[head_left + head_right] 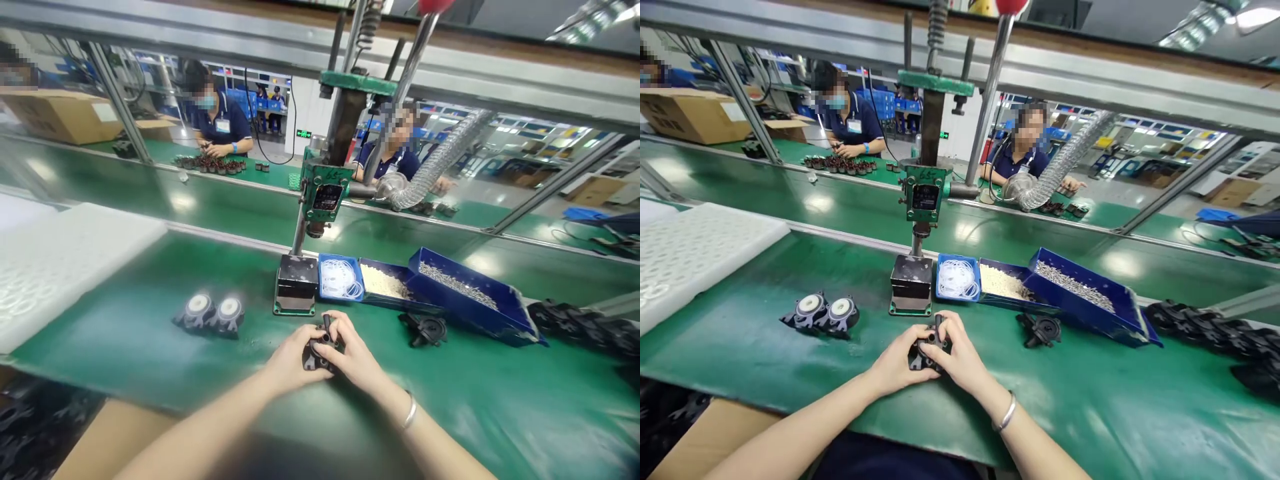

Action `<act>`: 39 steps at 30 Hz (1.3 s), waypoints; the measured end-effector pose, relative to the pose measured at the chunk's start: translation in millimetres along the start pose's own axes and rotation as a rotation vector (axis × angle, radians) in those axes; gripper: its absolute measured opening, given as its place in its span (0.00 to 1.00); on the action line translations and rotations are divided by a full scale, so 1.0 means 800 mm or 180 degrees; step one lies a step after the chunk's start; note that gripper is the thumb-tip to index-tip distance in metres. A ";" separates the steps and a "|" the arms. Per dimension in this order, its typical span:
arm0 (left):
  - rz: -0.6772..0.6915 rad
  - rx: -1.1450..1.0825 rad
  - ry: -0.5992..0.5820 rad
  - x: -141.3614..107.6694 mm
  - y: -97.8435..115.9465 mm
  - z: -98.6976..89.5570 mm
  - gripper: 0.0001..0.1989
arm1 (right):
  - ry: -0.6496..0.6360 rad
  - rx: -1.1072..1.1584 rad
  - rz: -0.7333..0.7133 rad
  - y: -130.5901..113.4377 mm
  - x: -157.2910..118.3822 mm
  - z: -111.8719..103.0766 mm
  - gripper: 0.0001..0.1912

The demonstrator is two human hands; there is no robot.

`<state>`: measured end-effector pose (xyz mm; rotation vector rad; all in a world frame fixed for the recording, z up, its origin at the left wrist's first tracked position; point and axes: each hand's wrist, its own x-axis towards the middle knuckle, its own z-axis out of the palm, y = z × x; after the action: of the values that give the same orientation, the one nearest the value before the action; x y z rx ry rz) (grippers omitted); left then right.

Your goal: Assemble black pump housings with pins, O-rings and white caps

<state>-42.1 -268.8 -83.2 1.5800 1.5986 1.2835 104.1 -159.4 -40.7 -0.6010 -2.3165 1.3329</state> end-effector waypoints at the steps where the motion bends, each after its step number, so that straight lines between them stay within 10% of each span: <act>1: 0.0005 0.0037 0.0019 0.000 0.008 -0.004 0.31 | -0.0125 -0.0029 -0.0021 -0.005 0.001 -0.008 0.17; 4: 0.0072 0.0092 0.0147 0.007 0.043 -0.031 0.30 | -0.0247 -0.0162 -0.0227 -0.039 0.013 -0.049 0.14; 9: 0.0128 0.0178 0.0706 0.051 0.090 -0.110 0.26 | 0.1244 -0.0331 -0.1509 -0.145 0.091 -0.143 0.17; 15: -0.0005 0.0111 0.0643 0.118 0.062 -0.144 0.28 | 0.1412 -0.0460 -0.2555 -0.278 0.243 -0.216 0.34; 19: 0.0014 0.0114 0.0561 0.135 0.048 -0.139 0.28 | 0.1290 -0.0027 -0.2612 -0.322 0.232 -0.220 0.24; 22: 0.0029 0.0051 0.0459 0.142 0.050 -0.140 0.27 | 0.1152 0.0508 -0.2840 -0.317 0.162 -0.205 0.10; 28: -0.0021 0.0031 0.0381 0.150 0.050 -0.143 0.28 | 0.0675 -0.0236 -0.2693 -0.239 0.049 -0.151 0.19; 39: 0.0063 0.0073 0.0440 0.149 0.042 -0.141 0.29 | 0.1177 -0.0086 -0.2985 -0.179 0.044 -0.105 0.13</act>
<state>-146.3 -187.0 19.4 1.5540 1.6903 1.4166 96.3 -146.0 128.7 0.2311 -1.8902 0.6648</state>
